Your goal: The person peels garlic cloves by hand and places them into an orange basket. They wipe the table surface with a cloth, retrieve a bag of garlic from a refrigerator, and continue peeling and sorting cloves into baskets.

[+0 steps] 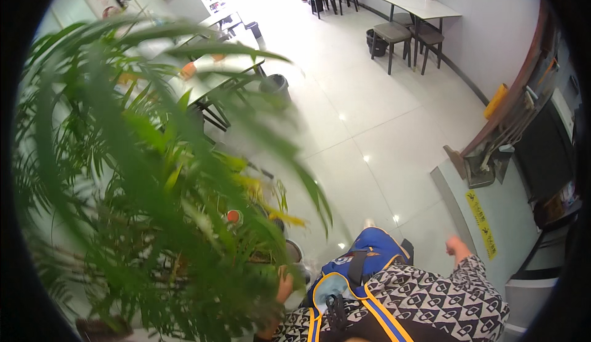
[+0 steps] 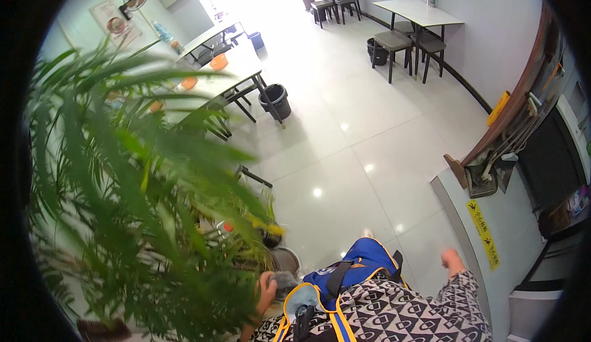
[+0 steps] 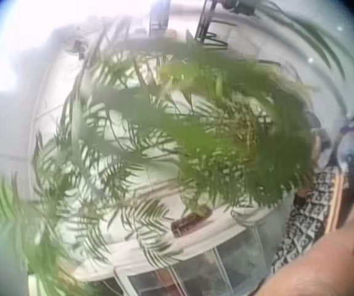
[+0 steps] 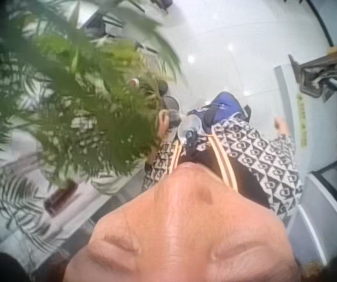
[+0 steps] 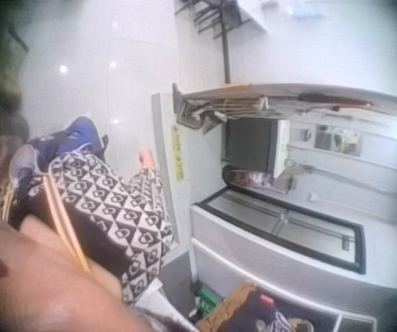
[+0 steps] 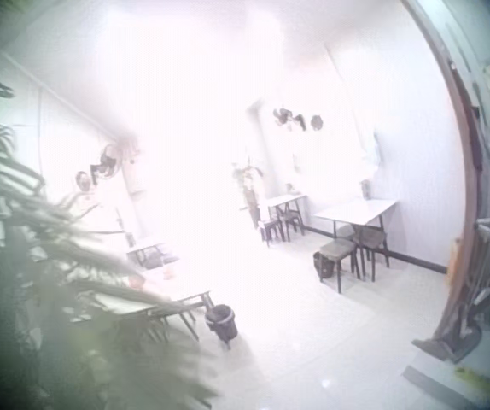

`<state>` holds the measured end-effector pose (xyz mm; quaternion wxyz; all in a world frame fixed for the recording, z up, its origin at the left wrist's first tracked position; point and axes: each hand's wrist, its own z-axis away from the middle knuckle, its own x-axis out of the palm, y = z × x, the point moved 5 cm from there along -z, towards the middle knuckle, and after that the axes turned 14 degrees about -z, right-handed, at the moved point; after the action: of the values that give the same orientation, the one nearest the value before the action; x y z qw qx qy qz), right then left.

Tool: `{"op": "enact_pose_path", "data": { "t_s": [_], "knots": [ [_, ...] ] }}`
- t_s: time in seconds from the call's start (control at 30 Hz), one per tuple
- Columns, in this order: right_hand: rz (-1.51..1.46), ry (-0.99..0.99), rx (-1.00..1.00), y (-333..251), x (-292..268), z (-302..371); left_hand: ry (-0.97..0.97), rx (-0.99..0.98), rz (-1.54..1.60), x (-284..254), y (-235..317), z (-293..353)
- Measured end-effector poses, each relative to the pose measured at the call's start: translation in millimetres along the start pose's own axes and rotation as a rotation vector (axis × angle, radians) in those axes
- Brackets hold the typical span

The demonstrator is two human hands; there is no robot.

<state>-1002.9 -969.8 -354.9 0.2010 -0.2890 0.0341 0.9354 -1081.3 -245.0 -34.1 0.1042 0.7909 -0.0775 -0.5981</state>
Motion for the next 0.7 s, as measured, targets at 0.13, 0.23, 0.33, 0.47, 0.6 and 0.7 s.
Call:
{"op": "enact_pose_path", "data": {
  "t_s": [0.13, 0.23, 0.33, 0.47, 0.6, 0.7],
  "knots": [
    [-1.025, 0.043, 0.632, 24.1, -13.7, 25.7, -0.315, -0.304, 0.470, 5.6, 12.8, -155.7],
    [-1.004, -0.062, 0.524, -53.5, -73.7, -27.9, -0.104, -0.371, 0.519, -6.0, 34.1, -264.7],
    [-1.024, -0.127, 0.319, -186.1, -159.5, -115.6, -0.061, -0.330, 0.126, 5.7, 39.6, -357.5],
    [-0.333, -0.045, -0.442, -450.6, -307.9, -159.8, 0.002, -0.402, 0.318, 12.4, 36.1, -435.4],
    [-0.691, -0.638, -0.730, -685.9, -407.4, -61.6, -0.033, -0.662, 0.479, 27.2, 24.9, -501.1],
    [-0.660, -0.933, -0.637, -788.0, -440.4, 15.9, -0.022, -0.751, 0.568, 41.8, 6.7, -550.4]
  ]
}}
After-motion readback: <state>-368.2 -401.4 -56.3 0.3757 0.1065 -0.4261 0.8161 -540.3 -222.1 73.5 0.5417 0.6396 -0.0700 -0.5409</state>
